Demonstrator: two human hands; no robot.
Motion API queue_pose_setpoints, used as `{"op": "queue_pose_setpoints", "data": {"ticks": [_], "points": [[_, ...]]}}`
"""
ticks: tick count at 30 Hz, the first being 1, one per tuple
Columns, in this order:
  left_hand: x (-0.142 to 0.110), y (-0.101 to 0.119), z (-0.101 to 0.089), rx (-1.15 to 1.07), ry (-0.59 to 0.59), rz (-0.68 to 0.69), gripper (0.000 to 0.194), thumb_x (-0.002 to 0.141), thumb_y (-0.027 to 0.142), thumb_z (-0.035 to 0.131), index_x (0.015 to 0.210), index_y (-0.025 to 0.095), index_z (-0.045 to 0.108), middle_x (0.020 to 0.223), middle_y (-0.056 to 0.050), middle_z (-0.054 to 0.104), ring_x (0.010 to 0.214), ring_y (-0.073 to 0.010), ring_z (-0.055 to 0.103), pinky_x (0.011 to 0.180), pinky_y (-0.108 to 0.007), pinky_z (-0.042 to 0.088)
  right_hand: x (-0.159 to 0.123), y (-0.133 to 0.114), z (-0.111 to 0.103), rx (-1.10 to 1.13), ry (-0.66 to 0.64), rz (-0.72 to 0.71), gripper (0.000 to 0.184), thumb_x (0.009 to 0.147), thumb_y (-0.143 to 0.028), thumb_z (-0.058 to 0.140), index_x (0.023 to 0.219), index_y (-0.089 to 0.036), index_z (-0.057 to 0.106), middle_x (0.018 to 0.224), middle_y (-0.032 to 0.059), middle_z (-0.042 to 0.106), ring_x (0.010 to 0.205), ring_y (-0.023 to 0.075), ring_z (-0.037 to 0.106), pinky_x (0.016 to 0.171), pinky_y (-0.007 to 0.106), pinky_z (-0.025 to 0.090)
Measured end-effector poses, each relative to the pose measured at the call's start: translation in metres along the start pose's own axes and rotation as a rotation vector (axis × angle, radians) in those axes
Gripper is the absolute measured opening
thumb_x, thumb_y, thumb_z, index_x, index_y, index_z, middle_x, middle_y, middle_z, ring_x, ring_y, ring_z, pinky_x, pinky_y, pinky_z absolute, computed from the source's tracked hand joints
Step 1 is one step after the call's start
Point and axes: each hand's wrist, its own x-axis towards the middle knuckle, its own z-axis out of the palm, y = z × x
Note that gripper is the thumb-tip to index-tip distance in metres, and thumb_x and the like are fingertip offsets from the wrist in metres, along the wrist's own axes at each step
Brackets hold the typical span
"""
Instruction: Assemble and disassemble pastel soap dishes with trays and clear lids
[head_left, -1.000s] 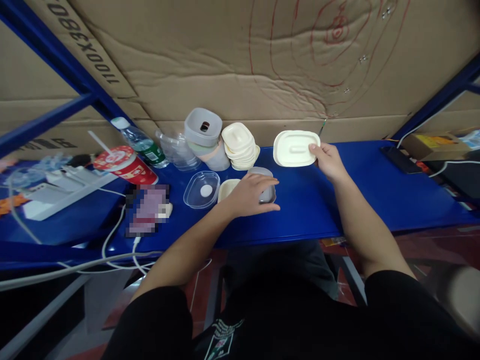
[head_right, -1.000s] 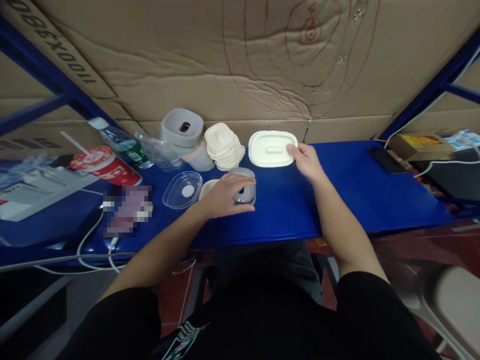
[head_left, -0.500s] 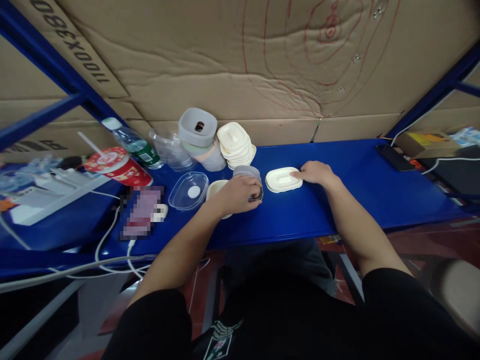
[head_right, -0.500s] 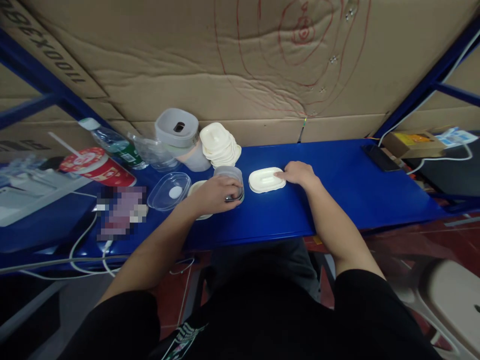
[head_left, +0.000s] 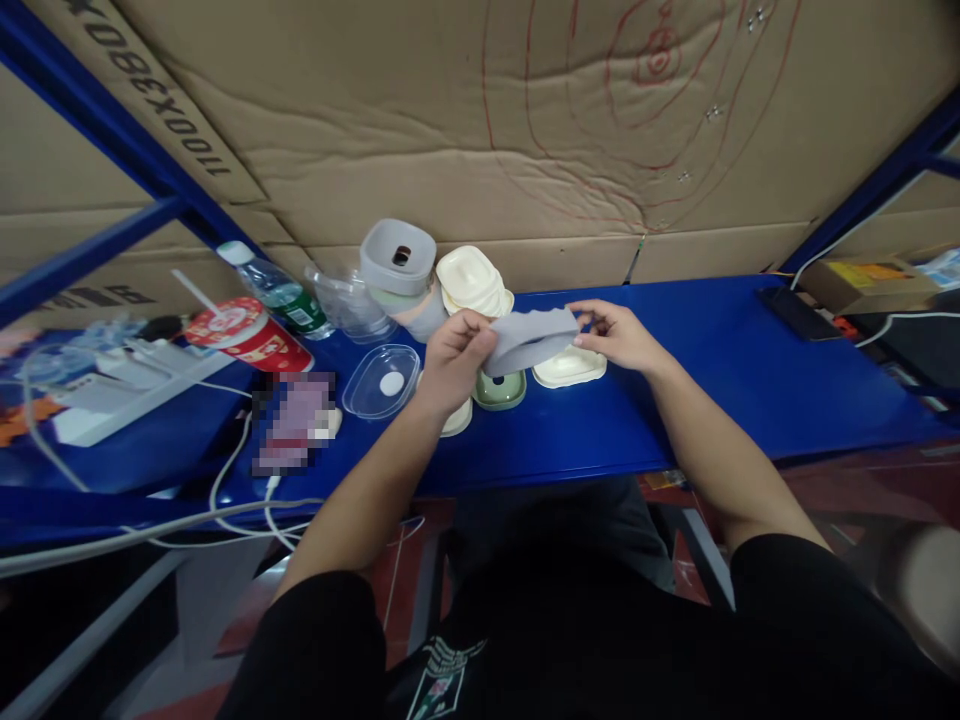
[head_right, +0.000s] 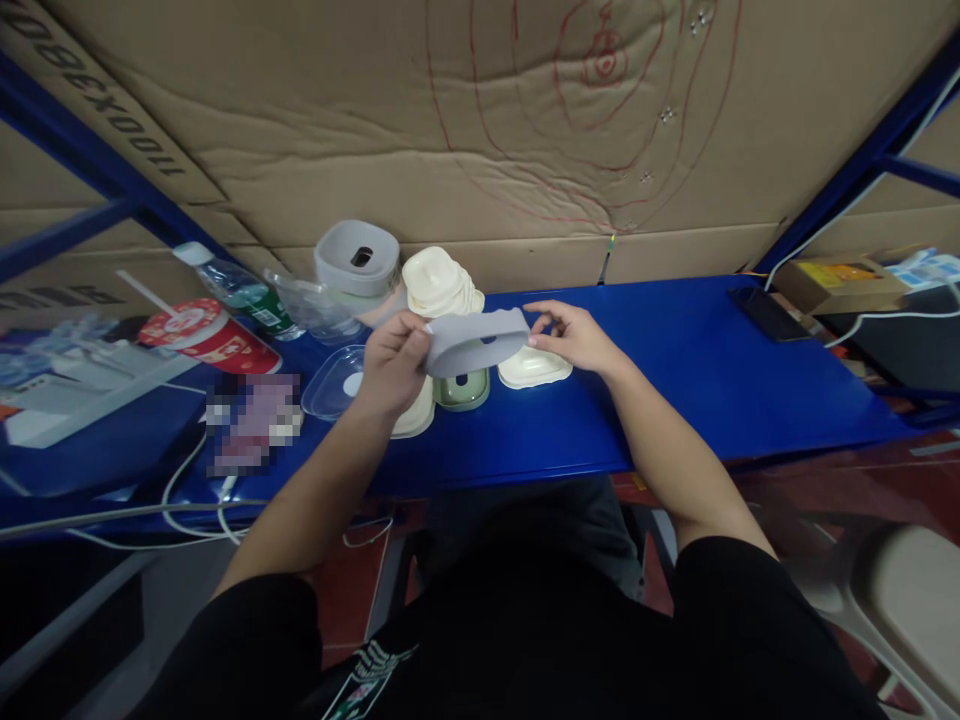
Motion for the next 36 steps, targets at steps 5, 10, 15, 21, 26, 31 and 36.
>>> {"op": "queue_pose_setpoints", "data": {"ticks": [5, 10, 15, 21, 26, 31, 36], "points": [[0.018, -0.008, 0.035, -0.352, 0.213, -0.305, 0.035, 0.096, 0.057, 0.08, 0.098, 0.023, 0.071, 0.09, -0.003, 0.075, 0.091, -0.0202, 0.074, 0.08, -0.031, 0.059, -0.002, -0.013, -0.009, 0.226, 0.015, 0.022, 0.058, 0.08, -0.075, 0.079, 0.107, -0.024, 0.071, 0.084, 0.0004, 0.071, 0.054, 0.0116, 0.052, 0.049, 0.028, 0.036], [0.023, -0.023, 0.077, -0.485, 0.324, -0.608, 0.025, 0.104, 0.044, 0.07, 0.112, 0.021, 0.074, 0.111, -0.008, 0.081, 0.117, -0.0268, 0.075, 0.104, -0.043, 0.059, 0.0, -0.011, -0.025, 0.164, 0.211, 0.073, 0.063, 0.071, -0.082, 0.083, 0.085, -0.025, 0.058, 0.065, -0.0044, 0.055, 0.054, 0.0117, 0.045, 0.052, 0.027, 0.033], [0.004, -0.028, 0.09, -0.306, 0.32, -0.806, 0.038, 0.107, 0.054, 0.059, 0.115, 0.022, 0.076, 0.149, -0.012, 0.071, 0.149, -0.0316, 0.059, 0.129, -0.049, 0.038, 0.004, 0.003, -0.039, -0.04, 0.322, 0.09, 0.066, 0.079, -0.087, 0.071, 0.072, -0.023, 0.056, 0.066, -0.0009, 0.053, 0.063, 0.0143, 0.047, 0.059, 0.03, 0.033], [-0.004, -0.014, 0.082, -0.106, 0.232, -0.78, 0.052, 0.111, 0.056, 0.042, 0.142, 0.025, 0.07, 0.176, -0.007, 0.046, 0.168, -0.0295, 0.032, 0.139, -0.053, 0.014, 0.004, 0.013, -0.049, -0.249, 0.204, 0.215, 0.063, 0.082, -0.083, 0.066, 0.064, -0.023, 0.056, 0.062, 0.0, 0.054, 0.064, 0.0159, 0.049, 0.06, 0.031, 0.033], [-0.001, -0.014, 0.082, -0.097, 0.259, -0.822, 0.061, 0.11, 0.059, 0.039, 0.157, 0.025, 0.06, 0.181, -0.008, 0.036, 0.17, -0.028, 0.029, 0.138, -0.051, 0.02, 0.003, 0.006, -0.043, -0.433, 0.053, 0.287, 0.056, 0.09, -0.071, 0.062, 0.063, -0.023, 0.059, 0.064, 0.0036, 0.065, 0.067, 0.0185, 0.06, 0.066, 0.033, 0.039], [-0.004, -0.032, 0.077, -0.199, 0.251, -0.786, 0.05, 0.103, 0.064, 0.06, 0.133, 0.026, 0.073, 0.168, -0.011, 0.056, 0.164, -0.0303, 0.04, 0.133, -0.049, 0.032, 0.003, 0.001, -0.025, -0.697, -0.093, 0.353, 0.052, 0.099, -0.064, 0.056, 0.071, -0.021, 0.067, 0.081, 0.0103, 0.078, 0.081, 0.0244, 0.07, 0.068, 0.034, 0.043], [-0.008, -0.056, 0.081, -0.231, 0.273, -0.725, 0.032, 0.095, 0.053, 0.078, 0.11, 0.025, 0.076, 0.137, -0.009, 0.077, 0.147, -0.0292, 0.06, 0.125, -0.044, 0.043, 0.003, -0.004, -0.016, -0.921, -0.177, 0.418, 0.05, 0.101, -0.062, 0.053, 0.088, -0.022, 0.079, 0.109, 0.0146, 0.083, 0.106, 0.0326, 0.074, 0.074, 0.036, 0.048]]}}
